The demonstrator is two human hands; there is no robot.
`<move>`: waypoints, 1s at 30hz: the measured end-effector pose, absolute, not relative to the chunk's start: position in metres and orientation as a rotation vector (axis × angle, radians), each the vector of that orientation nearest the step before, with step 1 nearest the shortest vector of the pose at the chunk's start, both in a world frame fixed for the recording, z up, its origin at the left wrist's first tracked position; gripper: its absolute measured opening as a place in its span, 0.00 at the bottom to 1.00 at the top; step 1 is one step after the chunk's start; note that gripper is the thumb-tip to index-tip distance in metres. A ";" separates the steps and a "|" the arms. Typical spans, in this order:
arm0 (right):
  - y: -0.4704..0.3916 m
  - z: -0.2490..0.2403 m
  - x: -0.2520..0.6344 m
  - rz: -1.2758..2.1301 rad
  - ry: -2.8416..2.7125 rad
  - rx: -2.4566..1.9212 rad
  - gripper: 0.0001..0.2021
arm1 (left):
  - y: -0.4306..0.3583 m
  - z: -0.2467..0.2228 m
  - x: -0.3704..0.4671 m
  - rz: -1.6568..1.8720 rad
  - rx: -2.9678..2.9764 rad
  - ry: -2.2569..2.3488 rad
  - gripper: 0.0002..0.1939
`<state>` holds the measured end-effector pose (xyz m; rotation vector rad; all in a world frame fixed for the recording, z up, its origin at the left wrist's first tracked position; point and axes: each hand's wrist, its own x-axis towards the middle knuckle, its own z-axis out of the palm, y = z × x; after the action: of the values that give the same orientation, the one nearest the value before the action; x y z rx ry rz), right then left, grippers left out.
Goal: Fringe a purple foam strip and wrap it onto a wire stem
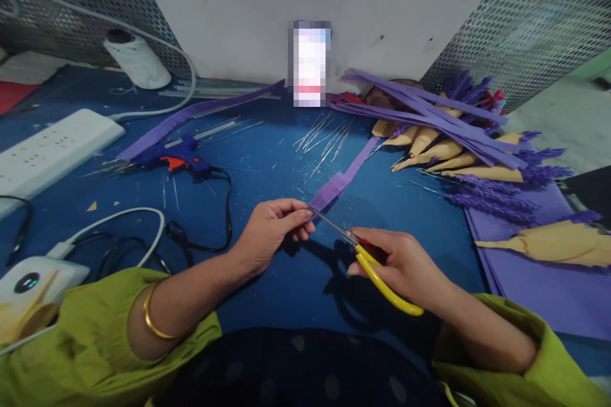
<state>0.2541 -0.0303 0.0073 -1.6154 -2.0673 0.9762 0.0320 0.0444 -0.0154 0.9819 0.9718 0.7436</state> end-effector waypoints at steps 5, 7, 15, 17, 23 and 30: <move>-0.030 0.003 0.256 0.985 -2.039 -1.624 0.19 | 0.044 -0.015 0.032 0.763 0.973 0.985 0.07; -0.030 0.002 0.256 0.964 -2.046 -1.621 0.19 | 0.044 -0.015 0.033 0.760 0.978 0.991 0.07; -0.031 0.000 0.255 0.792 -2.091 -1.693 0.23 | 0.043 -0.016 0.033 0.781 0.991 1.037 0.07; -0.032 -0.001 0.255 0.790 -2.098 -1.700 0.23 | 0.043 -0.016 0.033 0.784 0.989 1.044 0.07; -0.033 0.000 0.255 0.750 -2.124 -1.689 0.24 | 0.042 -0.016 0.032 0.795 0.986 1.048 0.07; -0.033 0.000 0.254 0.758 -2.125 -1.708 0.25 | 0.043 -0.017 0.033 0.807 0.998 1.042 0.07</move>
<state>0.2541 -0.0327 -0.0001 -1.7083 -2.1246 0.7577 0.0330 0.0426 -0.0173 0.9976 1.0417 0.8070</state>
